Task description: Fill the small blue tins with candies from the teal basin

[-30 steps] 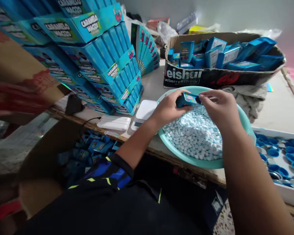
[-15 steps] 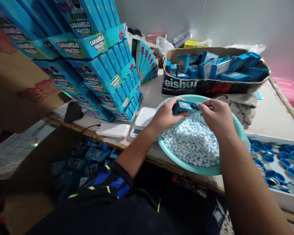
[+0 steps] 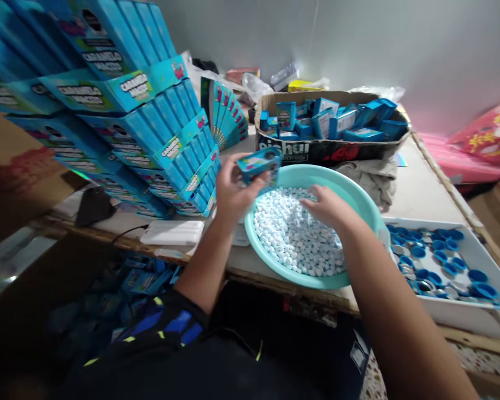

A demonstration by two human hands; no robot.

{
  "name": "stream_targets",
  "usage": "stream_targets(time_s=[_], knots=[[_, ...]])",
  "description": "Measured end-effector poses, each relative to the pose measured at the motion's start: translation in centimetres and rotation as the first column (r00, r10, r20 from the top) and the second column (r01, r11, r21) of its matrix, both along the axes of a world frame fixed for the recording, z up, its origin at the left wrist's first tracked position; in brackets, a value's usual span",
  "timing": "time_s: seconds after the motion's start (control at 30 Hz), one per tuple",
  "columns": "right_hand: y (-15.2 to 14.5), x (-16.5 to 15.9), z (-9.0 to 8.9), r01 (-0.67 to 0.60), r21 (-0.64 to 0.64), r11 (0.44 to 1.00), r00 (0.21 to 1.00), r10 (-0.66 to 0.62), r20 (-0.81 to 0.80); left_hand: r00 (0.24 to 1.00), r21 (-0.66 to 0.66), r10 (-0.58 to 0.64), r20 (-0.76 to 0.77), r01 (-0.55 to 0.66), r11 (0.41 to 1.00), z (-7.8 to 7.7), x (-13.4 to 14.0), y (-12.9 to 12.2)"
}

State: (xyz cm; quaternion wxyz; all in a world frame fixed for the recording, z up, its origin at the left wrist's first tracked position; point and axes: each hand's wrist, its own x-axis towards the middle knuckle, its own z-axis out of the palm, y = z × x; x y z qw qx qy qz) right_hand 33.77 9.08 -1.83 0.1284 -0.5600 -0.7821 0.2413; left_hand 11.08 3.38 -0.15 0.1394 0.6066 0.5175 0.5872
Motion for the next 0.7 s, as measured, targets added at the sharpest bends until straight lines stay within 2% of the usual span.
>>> stream_targets(time_s=[0.07, 0.13, 0.23, 0.37, 0.43, 0.57, 0.7], knots=[[-0.2, -0.4, -0.2, -0.165, -0.063, 0.984, 0.974, 0.172, 0.145, 0.997, 0.040, 0.064, 0.044, -0.066, 0.997, 0.0, -2.4, -0.1], [-0.5, -0.8, 0.2, -0.247, -0.080, 0.966, 0.942, 0.259, 0.212, 0.988, 0.070, 0.114, 0.105, -0.122, 0.990, -0.7, -4.7, 0.0], [-0.8, -1.1, 0.9, -0.251, -0.081, 0.965, 0.937, 0.263, 0.231, 0.961, 0.045, 0.201, 0.189, -0.213, 0.976, -2.2, -7.3, 0.2], [-0.7, -1.0, 1.1, -0.271, -0.084, 0.959, 0.924, 0.284, 0.258, 0.910, 0.002, 0.296, 0.291, -0.310, 0.951, -3.9, -8.8, 0.4], [-0.7, -1.0, 1.0, -0.267, -0.084, 0.960, 0.922, 0.280, 0.268, 0.898, -0.053, 0.308, 0.315, -0.307, 0.950, -4.3, -9.1, 0.6], [-0.7, -1.0, 0.9, -0.253, -0.101, 0.962, 0.921, 0.271, 0.278, 0.919, -0.244, 0.276, 0.280, -0.210, 0.947, -4.7, -9.2, 0.7], [-0.7, -1.2, 0.8, -0.266, -0.113, 0.957, 0.922, 0.287, 0.261, 0.952, -0.273, 0.199, 0.234, -0.132, 0.953, -4.6, -8.9, 0.3]])
